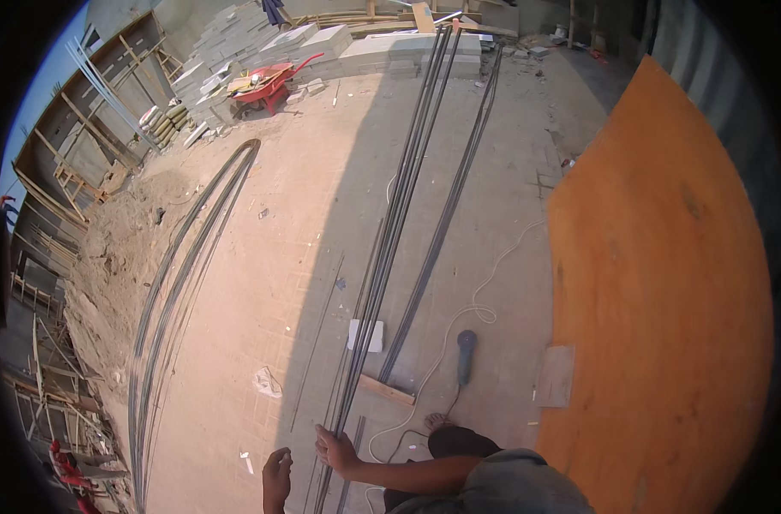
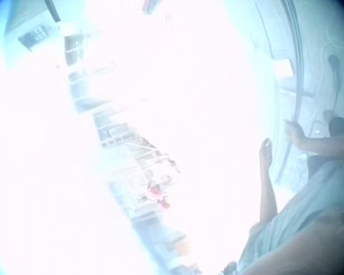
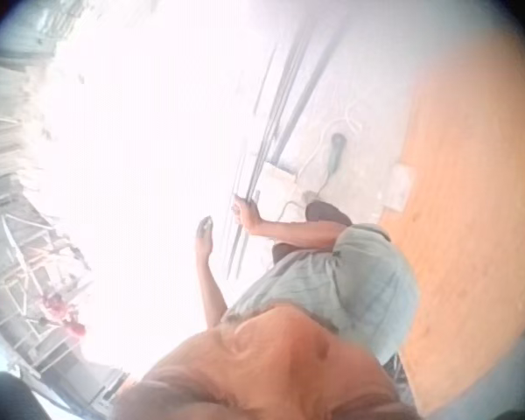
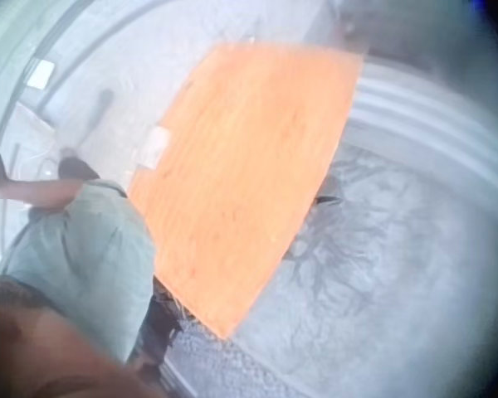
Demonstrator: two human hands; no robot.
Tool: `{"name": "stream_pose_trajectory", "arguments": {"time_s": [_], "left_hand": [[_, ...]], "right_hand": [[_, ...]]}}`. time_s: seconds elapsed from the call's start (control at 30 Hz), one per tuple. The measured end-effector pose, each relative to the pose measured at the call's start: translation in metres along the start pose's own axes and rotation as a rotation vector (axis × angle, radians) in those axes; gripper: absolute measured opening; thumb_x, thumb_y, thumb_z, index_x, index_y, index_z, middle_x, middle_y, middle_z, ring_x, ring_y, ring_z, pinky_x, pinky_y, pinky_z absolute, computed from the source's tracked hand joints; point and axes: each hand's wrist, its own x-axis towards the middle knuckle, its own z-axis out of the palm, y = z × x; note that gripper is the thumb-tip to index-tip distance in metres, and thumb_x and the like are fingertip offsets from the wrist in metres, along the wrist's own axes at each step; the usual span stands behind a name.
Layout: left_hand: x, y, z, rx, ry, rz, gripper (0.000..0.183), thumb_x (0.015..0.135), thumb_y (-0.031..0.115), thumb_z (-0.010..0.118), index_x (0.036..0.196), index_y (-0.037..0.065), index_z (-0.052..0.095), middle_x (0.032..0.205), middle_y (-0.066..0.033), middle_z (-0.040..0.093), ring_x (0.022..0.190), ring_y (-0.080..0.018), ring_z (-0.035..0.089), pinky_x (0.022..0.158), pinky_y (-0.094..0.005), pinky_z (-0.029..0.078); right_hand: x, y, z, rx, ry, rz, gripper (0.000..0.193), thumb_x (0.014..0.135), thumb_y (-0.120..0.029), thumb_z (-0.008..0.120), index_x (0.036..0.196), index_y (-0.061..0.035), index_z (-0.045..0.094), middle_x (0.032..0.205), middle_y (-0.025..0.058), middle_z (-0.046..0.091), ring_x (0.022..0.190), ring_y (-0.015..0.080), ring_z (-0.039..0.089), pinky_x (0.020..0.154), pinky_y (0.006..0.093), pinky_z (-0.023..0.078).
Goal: The person cuts through a bundle of thin metal bars using an angle grinder on a construction site.
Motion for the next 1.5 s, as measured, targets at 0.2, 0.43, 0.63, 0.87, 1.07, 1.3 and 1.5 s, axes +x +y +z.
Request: {"name": "stream_pose_trajectory", "arguments": {"time_s": [0.2,0.43,0.63,0.87,1.07,1.3,1.5], "left_hand": [[-0.013,0.217,0.118,-0.014,-0.294,0.472,0.05,0.105,0.032,0.056,0.142,-0.002,0.054,0.132,-0.0174,0.065,0.114,-0.0263,0.066,0.094,-0.036,0.052],[-0.012,0.283,0.205,-0.207,-0.442,0.168,0.041,0.108,0.04,0.053,0.085,0.007,0.058,0.065,0.0029,0.052,0.05,-0.0061,0.044,0.049,-0.023,0.035],[0.015,0.262,0.23,-0.183,-0.247,0.404,0.047,0.112,0.036,0.044,0.073,0.011,0.05,0.062,0.0064,0.042,0.053,-0.0035,0.036,0.048,-0.0247,0.025],[0.082,0.192,0.193,0.042,-0.032,0.502,0.053,0.111,0.04,0.044,0.073,0.004,0.055,0.059,-0.0003,0.05,0.054,-0.0083,0.045,0.049,-0.0301,0.035],[0.158,0.183,0.205,0.304,-0.063,0.228,0.043,0.11,0.038,0.046,0.114,-0.003,0.059,0.103,-0.0218,0.056,0.097,-0.033,0.05,0.088,-0.0461,0.041],[0.184,0.192,0.202,0.057,-0.17,0.187,0.06,0.108,0.049,0.045,0.078,0.0,0.064,0.062,-0.0039,0.058,0.056,-0.0118,0.052,0.052,-0.0341,0.041],[0.191,0.183,0.205,0.109,-0.055,0.18,0.059,0.106,0.051,0.047,0.082,0.001,0.067,0.06,-0.0096,0.059,0.056,-0.0154,0.054,0.055,-0.039,0.045]], "right_hand": [[-0.057,-0.027,0.036,-0.025,-0.112,0.072,0.05,0.106,-0.047,0.053,0.067,-0.0192,0.037,0.054,-0.007,0.029,0.042,0.0087,0.027,0.043,0.0302,0.021],[-0.027,0.01,-0.017,-0.436,-0.042,-0.173,0.049,0.103,-0.052,0.051,0.078,-0.0105,0.055,0.054,-0.002,0.045,0.045,0.0157,0.044,0.045,0.0312,0.038],[0.042,-0.101,-0.101,-1.401,-0.665,-0.212,0.066,0.087,-0.048,0.077,0.127,-0.0004,0.052,0.11,0.0198,0.062,0.101,0.0304,0.062,0.085,0.0386,0.051],[0.047,-0.434,-0.009,-0.767,-0.195,-0.381,0.06,0.109,-0.042,0.05,0.15,0.0022,0.044,0.145,0.0163,0.056,0.131,0.0268,0.058,0.107,0.0444,0.048],[0.087,-0.613,0.117,-0.174,-0.069,-0.895,0.051,0.11,-0.046,0.042,0.131,-0.0008,0.054,0.12,0.0159,0.066,0.095,0.0273,0.069,0.084,0.0422,0.056],[0.137,-0.652,0.123,-0.098,0.065,-0.865,0.036,0.109,-0.043,0.049,0.11,-0.0079,0.057,0.083,0.0061,0.06,0.059,0.0164,0.054,0.056,0.0344,0.046],[0.148,-0.644,0.13,-0.207,0.088,-0.887,0.034,0.112,-0.039,0.042,0.1,-0.0082,0.051,0.086,0.0103,0.064,0.055,0.0147,0.055,0.049,0.032,0.047]]}}
